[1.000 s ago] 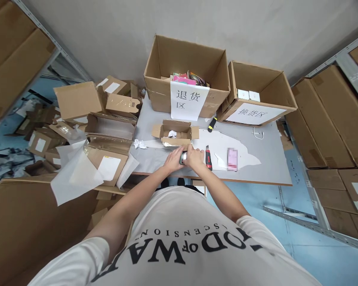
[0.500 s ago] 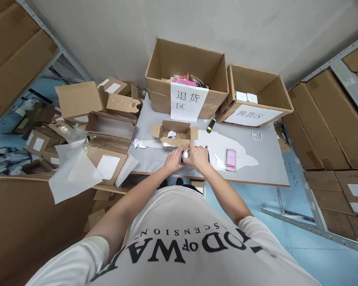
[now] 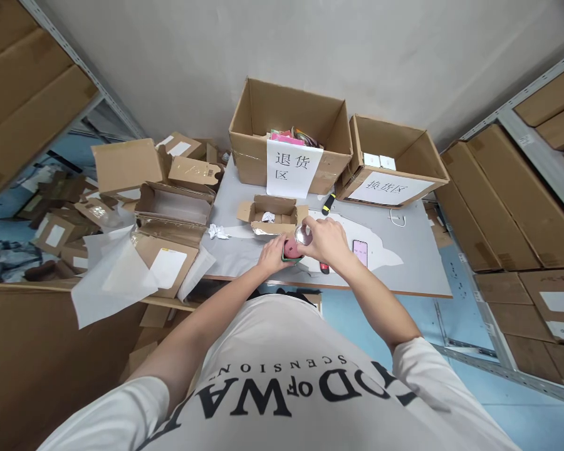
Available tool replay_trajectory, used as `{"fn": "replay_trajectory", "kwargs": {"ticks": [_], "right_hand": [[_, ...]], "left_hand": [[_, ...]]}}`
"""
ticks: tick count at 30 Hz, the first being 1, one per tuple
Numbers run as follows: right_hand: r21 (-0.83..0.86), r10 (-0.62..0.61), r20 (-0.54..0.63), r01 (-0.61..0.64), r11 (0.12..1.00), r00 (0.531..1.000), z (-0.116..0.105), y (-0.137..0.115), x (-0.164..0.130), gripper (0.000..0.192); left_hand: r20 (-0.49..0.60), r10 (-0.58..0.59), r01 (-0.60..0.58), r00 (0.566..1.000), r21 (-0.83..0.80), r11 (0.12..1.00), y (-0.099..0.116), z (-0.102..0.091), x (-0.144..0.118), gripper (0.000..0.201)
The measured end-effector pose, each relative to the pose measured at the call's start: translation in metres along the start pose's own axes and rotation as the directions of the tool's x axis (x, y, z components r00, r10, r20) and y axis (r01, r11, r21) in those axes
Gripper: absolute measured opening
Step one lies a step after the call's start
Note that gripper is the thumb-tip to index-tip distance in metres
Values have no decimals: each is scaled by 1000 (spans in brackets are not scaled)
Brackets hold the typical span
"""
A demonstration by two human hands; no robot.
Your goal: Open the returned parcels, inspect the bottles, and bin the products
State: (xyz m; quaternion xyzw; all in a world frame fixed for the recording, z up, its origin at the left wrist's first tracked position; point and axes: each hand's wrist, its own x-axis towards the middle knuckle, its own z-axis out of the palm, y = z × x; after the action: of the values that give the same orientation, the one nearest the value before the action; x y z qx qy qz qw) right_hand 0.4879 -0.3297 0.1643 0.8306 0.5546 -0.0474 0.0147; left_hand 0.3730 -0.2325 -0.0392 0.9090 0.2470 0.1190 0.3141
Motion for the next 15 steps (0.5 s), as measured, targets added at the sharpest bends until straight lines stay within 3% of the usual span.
{"fn": "replay_trajectory", "kwargs": {"ticks": [5,12,15], "right_hand": [[83,-99,-86,106,991,991,-24,12,-3,39],[206,-161,-151,190,960,975,-53,31,6,38],[299,-194,-140,229,927,971,-64,42,12,39]], "left_hand": [[-11,-6,6,1000,-51,999,-2,2,-3,104],[-1,-62,61,998,-168,984,-6,2,-14,138],[-19,-37,32,999,-228,973,-9,-9,-19,129]]}}
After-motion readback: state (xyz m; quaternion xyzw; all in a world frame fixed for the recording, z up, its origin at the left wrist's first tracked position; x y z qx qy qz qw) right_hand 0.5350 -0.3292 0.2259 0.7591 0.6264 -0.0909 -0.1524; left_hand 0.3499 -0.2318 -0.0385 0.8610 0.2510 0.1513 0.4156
